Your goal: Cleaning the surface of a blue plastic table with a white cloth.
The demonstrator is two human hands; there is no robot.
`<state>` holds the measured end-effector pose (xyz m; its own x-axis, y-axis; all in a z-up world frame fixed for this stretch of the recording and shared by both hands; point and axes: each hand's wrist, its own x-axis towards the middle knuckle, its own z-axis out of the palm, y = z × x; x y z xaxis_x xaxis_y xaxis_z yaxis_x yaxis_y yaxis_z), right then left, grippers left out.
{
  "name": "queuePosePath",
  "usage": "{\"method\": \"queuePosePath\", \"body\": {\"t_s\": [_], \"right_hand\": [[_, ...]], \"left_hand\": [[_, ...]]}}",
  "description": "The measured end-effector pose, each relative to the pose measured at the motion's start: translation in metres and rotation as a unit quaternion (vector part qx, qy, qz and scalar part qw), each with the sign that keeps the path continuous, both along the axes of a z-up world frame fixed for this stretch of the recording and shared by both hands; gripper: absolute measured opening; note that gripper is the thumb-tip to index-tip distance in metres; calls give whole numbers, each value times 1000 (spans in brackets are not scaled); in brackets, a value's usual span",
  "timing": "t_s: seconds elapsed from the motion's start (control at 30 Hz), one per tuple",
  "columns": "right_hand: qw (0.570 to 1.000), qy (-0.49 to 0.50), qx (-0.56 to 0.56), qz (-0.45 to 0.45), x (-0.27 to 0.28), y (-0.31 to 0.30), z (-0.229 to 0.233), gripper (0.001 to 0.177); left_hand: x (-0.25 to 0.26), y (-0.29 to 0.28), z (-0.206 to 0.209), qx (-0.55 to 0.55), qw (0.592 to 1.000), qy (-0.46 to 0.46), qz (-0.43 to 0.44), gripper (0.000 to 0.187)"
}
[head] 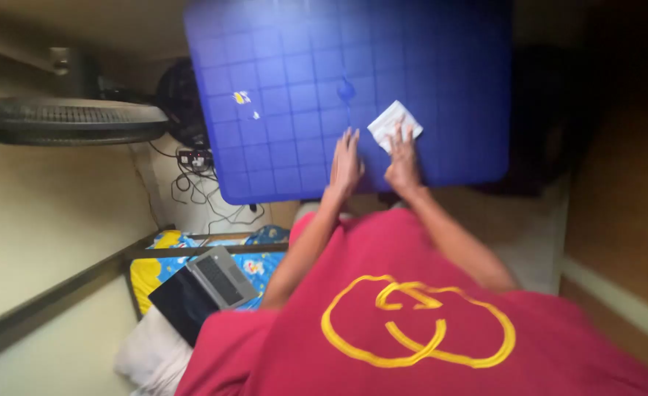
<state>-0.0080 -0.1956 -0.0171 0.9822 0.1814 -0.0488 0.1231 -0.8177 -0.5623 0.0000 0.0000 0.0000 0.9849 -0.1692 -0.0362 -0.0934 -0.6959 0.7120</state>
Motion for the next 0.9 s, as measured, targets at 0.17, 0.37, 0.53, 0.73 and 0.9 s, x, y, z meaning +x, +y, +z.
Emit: {"method": "queuePosePath", "body": {"t_s": [0.17, 0.37, 0.53, 0.73, 0.9], "right_hand": [[998, 41, -37, 36, 34, 110, 18, 88], [975, 149, -42, 157, 43, 194, 40, 92], [967, 66, 16, 244, -13, 171, -15, 86], [911, 183, -136, 343, -11, 67, 87, 91], [984, 162, -42, 55, -42, -44, 28, 59]], "left_hand": [[-35, 74, 4, 32, 998, 48, 20, 76], [-17, 145, -2, -9, 996, -34, 81, 71], [21, 122, -3, -29, 996, -21, 77, 64], [81, 16, 1, -29, 997, -71, 12, 56], [76, -62, 36, -154, 978, -82, -116, 63]]}}
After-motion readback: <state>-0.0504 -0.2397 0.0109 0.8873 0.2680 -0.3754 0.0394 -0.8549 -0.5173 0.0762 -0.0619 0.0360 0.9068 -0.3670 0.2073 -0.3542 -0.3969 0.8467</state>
